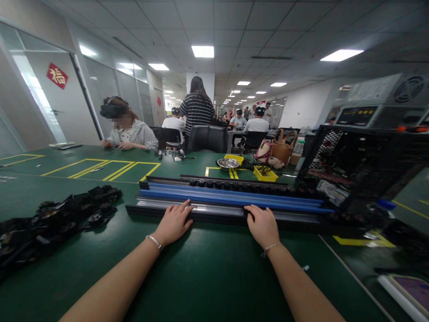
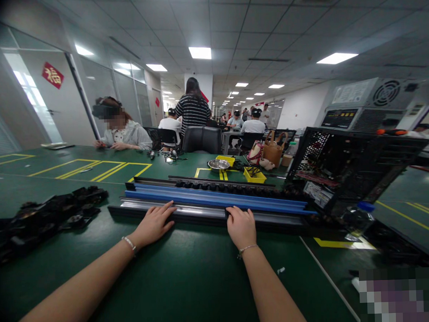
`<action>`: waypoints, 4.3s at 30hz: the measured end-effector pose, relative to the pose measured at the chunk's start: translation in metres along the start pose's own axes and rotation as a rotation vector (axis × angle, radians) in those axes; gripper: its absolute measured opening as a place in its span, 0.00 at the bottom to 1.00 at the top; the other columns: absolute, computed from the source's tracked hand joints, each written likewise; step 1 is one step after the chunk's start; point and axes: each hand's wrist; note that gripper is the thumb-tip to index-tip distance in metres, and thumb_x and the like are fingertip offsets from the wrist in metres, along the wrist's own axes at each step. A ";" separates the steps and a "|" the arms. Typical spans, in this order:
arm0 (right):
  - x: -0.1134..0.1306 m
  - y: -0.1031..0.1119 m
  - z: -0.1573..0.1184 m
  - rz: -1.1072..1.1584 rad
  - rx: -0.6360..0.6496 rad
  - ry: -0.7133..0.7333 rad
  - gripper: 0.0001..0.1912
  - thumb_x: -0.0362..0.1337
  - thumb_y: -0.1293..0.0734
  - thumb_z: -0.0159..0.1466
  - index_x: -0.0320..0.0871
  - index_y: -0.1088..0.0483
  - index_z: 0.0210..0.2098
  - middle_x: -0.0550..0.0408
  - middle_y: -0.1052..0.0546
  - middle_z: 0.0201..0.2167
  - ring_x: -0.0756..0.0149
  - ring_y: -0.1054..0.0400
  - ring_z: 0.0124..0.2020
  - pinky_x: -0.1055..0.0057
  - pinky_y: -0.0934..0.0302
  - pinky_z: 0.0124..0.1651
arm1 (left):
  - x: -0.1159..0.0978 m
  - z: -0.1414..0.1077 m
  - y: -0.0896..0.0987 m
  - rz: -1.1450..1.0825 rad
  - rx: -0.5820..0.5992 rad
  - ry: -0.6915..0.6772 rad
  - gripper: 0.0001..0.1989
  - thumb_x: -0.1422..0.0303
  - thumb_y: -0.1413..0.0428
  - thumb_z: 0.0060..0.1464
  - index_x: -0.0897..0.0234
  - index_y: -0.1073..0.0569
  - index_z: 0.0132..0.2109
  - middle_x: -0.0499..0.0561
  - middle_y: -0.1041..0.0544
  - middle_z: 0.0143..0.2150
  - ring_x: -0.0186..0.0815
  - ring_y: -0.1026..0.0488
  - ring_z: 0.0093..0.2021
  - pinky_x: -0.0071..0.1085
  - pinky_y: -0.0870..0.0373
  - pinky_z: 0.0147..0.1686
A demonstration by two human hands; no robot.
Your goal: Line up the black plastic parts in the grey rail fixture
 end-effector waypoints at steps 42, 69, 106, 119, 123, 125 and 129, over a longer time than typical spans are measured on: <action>0.017 -0.004 -0.005 0.012 0.097 0.155 0.21 0.35 0.41 0.59 0.47 0.32 0.51 0.46 0.42 0.62 0.57 0.40 0.55 0.51 0.53 0.61 | 0.003 0.000 -0.005 0.012 -0.004 -0.014 0.24 0.62 0.52 0.56 0.54 0.39 0.60 0.54 0.41 0.64 0.44 0.37 0.56 0.44 0.45 0.55; 0.011 -0.004 -0.003 0.191 0.123 -0.028 0.15 0.34 0.42 0.58 0.41 0.34 0.45 0.50 0.25 0.39 0.63 0.33 0.43 0.66 0.41 0.49 | 0.004 0.001 -0.007 0.036 -0.018 -0.025 0.24 0.62 0.51 0.56 0.54 0.39 0.60 0.54 0.41 0.64 0.43 0.36 0.55 0.43 0.45 0.55; 0.020 0.000 -0.003 0.176 0.202 0.130 0.21 0.34 0.41 0.58 0.41 0.35 0.51 0.48 0.27 0.49 0.61 0.36 0.50 0.59 0.47 0.57 | -0.002 0.000 -0.005 0.010 -0.040 -0.032 0.26 0.64 0.50 0.55 0.58 0.40 0.61 0.55 0.41 0.64 0.44 0.49 0.64 0.44 0.49 0.59; 0.023 0.002 -0.004 0.165 0.213 0.132 0.21 0.34 0.41 0.58 0.41 0.35 0.51 0.49 0.26 0.47 0.61 0.35 0.49 0.59 0.48 0.57 | -0.025 0.001 0.001 -0.053 0.019 -0.101 0.27 0.65 0.50 0.54 0.52 0.44 0.62 0.54 0.45 0.66 0.45 0.44 0.62 0.57 0.57 0.59; 0.024 0.002 -0.003 0.166 0.227 0.130 0.21 0.34 0.41 0.58 0.42 0.35 0.52 0.49 0.27 0.48 0.61 0.35 0.50 0.59 0.49 0.58 | -0.029 0.002 0.001 -0.070 -0.007 -0.072 0.26 0.64 0.51 0.54 0.55 0.42 0.60 0.55 0.42 0.64 0.45 0.42 0.61 0.59 0.60 0.60; 0.025 0.002 -0.003 0.165 0.233 0.130 0.22 0.34 0.41 0.58 0.41 0.35 0.52 0.49 0.27 0.49 0.61 0.35 0.50 0.59 0.49 0.58 | -0.033 0.005 -0.001 -0.079 -0.032 -0.021 0.25 0.63 0.51 0.54 0.58 0.42 0.60 0.56 0.40 0.63 0.45 0.41 0.60 0.60 0.60 0.60; 0.025 0.002 -0.003 0.163 0.232 0.130 0.22 0.33 0.41 0.58 0.42 0.35 0.52 0.49 0.26 0.48 0.61 0.34 0.50 0.59 0.49 0.58 | -0.048 0.014 -0.008 -0.077 -0.067 0.112 0.26 0.58 0.53 0.56 0.60 0.42 0.60 0.59 0.39 0.62 0.48 0.41 0.60 0.63 0.60 0.58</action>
Point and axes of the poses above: each hand's wrist, its own z-axis towards the middle knuckle, its own y-axis out of the back of the hand, x = y × z
